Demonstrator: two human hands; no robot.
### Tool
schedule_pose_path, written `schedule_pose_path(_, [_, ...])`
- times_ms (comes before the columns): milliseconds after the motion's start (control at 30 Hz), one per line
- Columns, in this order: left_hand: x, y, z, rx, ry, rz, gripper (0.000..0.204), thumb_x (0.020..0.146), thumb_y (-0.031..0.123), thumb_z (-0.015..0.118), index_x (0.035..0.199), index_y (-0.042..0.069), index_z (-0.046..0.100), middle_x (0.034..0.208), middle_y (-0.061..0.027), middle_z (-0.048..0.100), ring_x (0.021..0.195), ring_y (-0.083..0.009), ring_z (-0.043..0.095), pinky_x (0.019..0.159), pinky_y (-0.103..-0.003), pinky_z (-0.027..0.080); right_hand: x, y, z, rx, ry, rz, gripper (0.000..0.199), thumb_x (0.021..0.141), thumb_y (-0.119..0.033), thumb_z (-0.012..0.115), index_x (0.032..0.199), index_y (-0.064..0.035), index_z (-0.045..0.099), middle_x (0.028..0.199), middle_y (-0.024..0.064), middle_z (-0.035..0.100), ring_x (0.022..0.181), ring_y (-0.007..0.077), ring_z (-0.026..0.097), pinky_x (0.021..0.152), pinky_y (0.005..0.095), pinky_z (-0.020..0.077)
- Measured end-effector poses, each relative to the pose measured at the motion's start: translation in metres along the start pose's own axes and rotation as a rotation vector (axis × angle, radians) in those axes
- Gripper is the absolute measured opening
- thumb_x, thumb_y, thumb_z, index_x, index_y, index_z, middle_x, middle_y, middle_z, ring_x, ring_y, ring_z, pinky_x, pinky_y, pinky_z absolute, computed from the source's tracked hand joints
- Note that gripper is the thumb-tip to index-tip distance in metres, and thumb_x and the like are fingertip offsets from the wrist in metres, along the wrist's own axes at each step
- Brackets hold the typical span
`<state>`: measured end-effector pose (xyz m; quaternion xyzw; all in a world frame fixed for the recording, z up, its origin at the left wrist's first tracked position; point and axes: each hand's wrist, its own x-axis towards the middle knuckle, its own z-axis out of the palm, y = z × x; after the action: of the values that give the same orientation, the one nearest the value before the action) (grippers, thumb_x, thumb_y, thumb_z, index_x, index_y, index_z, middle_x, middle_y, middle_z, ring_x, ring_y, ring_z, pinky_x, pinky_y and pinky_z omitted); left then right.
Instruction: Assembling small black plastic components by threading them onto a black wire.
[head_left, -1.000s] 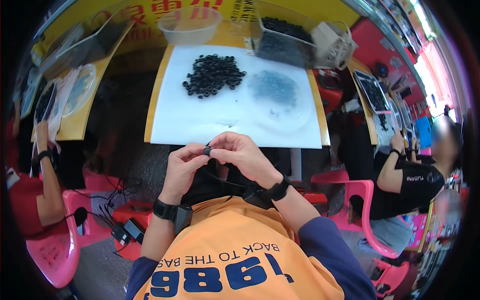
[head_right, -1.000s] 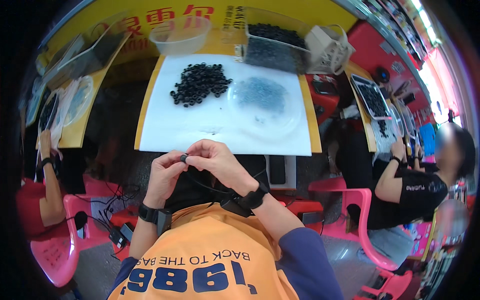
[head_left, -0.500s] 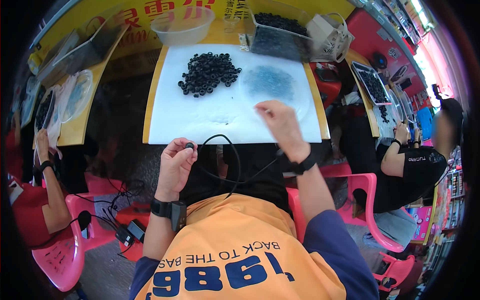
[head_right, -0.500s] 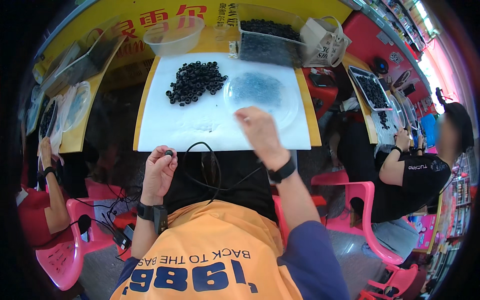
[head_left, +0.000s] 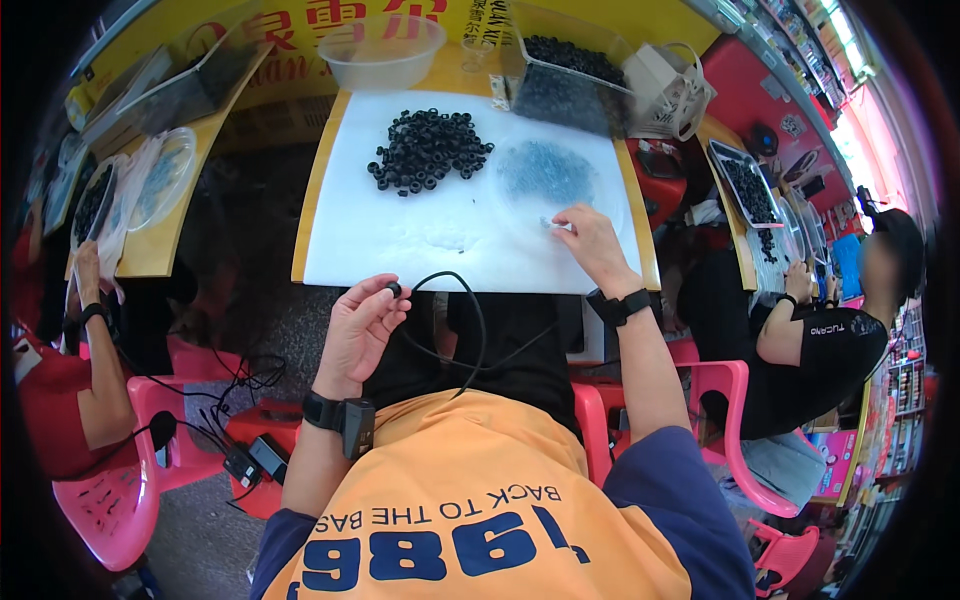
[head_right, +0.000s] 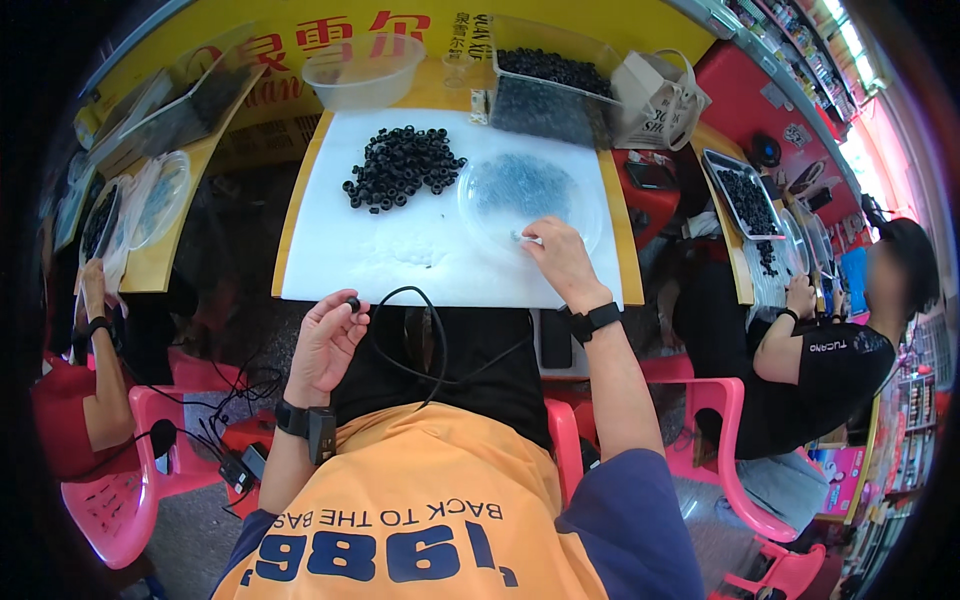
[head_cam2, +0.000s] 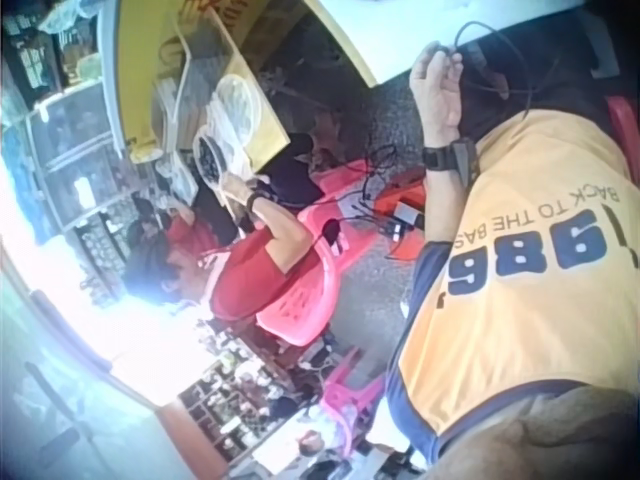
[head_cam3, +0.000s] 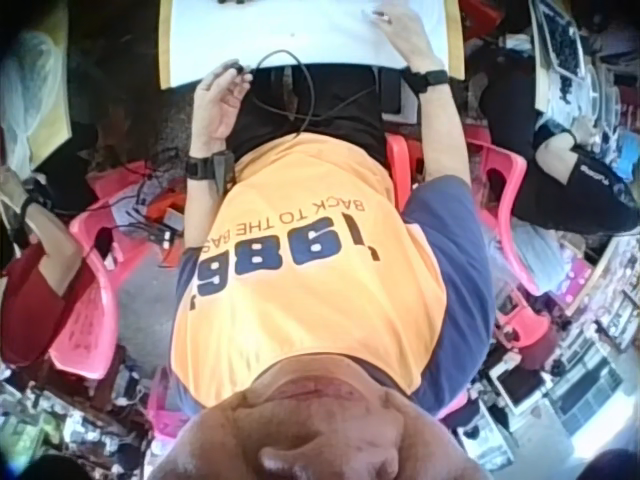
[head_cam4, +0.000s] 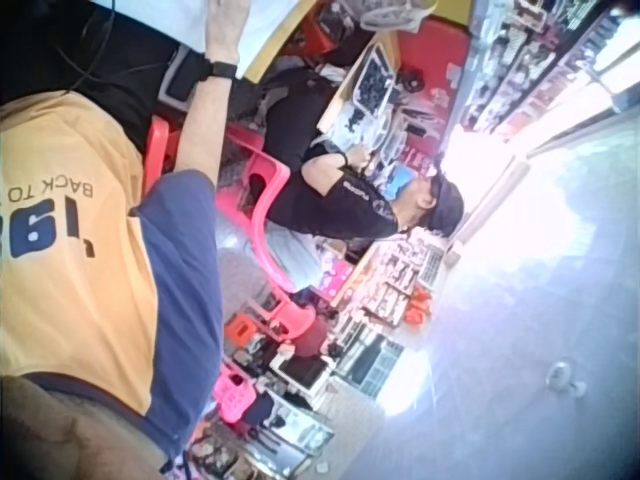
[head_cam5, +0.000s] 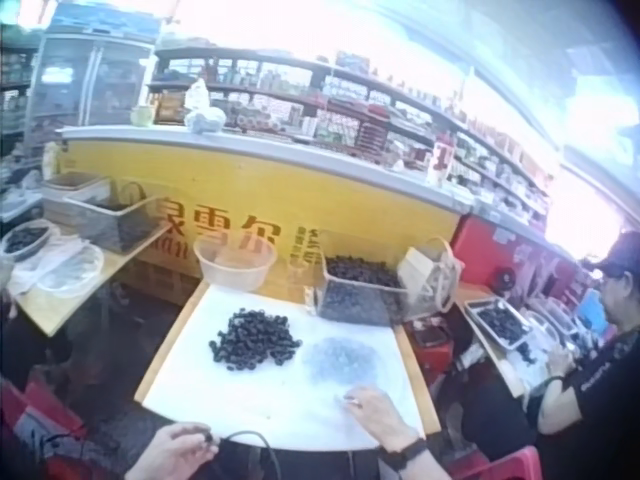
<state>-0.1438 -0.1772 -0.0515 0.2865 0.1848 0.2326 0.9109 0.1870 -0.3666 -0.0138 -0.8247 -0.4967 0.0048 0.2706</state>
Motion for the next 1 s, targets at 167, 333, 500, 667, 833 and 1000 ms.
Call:
schedule_pose_path(167, [0.0, 0.001, 0.001, -0.003, 0.017, -0.012, 0.023, 0.101, 0.006, 0.059, 0.122, -0.002, 0.063, 0.105, -0.015, 0.073, 0.091, -0.019, 0.073, 0.082, -0.028, 0.061, 0.005, -0.025, -0.033, 0.04, 0.199, 0.062, 0.02, 0.092, -0.018, 0.071, 0.099, 0.0005, 0.074, 0.09, 0.0196, 0.072, 0.082, 0.034, 0.07, 0.072, 0.039, 0.053])
schedule_pose_path(333, [-0.001, 0.0, 0.002, 0.004, -0.002, -0.019, 0.024, 0.101, 0.007, 0.059, 0.124, -0.001, 0.063, 0.104, -0.0142, 0.073, 0.091, -0.0188, 0.073, 0.082, -0.029, 0.061, 0.011, -0.038, -0.056, 0.048, 0.224, 0.177, 0.024, 0.096, -0.022, 0.067, 0.1, 0.0009, 0.073, 0.08, 0.0193, 0.07, 0.071, 0.0292, 0.07, 0.065, 0.0359, 0.0514])
schedule_pose_path(500, [-0.001, 0.002, 0.004, 0.009, 0.009, -0.02, 0.025, 0.101, 0.008, 0.059, 0.124, -0.001, 0.063, 0.104, -0.0139, 0.073, 0.091, -0.0186, 0.073, 0.082, -0.029, 0.061, 0.005, -0.023, -0.055, 0.021, 0.215, 0.159, 0.02, 0.094, -0.018, 0.068, 0.097, 0.0006, 0.073, 0.079, 0.0179, 0.07, 0.07, 0.0285, 0.07, 0.064, 0.0348, 0.0517])
schedule_pose_path(667, [0.0, 0.0, 0.002, 0.009, 0.01, -0.023, 0.024, 0.101, 0.008, 0.06, 0.123, -0.001, 0.063, 0.105, -0.0147, 0.073, 0.091, -0.0187, 0.073, 0.082, -0.029, 0.061, -0.004, 0.004, -0.044, -0.049, 0.162, 0.112, 0.015, 0.087, -0.014, 0.072, 0.095, -0.0019, 0.075, 0.087, 0.0182, 0.072, 0.082, 0.0309, 0.07, 0.074, 0.0379, 0.0534])
schedule_pose_path(833, [-0.001, -0.001, 0.002, 0.011, -0.007, -0.024, 0.024, 0.101, 0.008, 0.06, 0.122, -0.001, 0.063, 0.107, -0.0156, 0.073, 0.092, -0.0191, 0.073, 0.082, -0.029, 0.061, -0.014, 0.017, -0.043, -0.214, -0.032, 0.204, 0.019, 0.082, -0.021, 0.077, 0.09, -0.0029, 0.077, 0.091, 0.0177, 0.071, 0.088, 0.034, 0.069, 0.082, 0.0417, 0.0535])
schedule_pose_path(1000, [-0.001, -0.002, 0.005, 0.04, -0.038, -0.02, 0.022, 0.1, 0.006, 0.062, 0.121, -0.001, 0.064, 0.109, -0.0162, 0.073, 0.095, -0.0195, 0.073, 0.084, -0.03, 0.061, -0.012, 0.011, -0.033, -0.284, -0.086, 0.339, 0.021, 0.078, -0.024, 0.079, 0.086, -0.0044, 0.077, 0.092, 0.018, 0.073, 0.089, 0.0356, 0.07, 0.081, 0.0438, 0.0548])
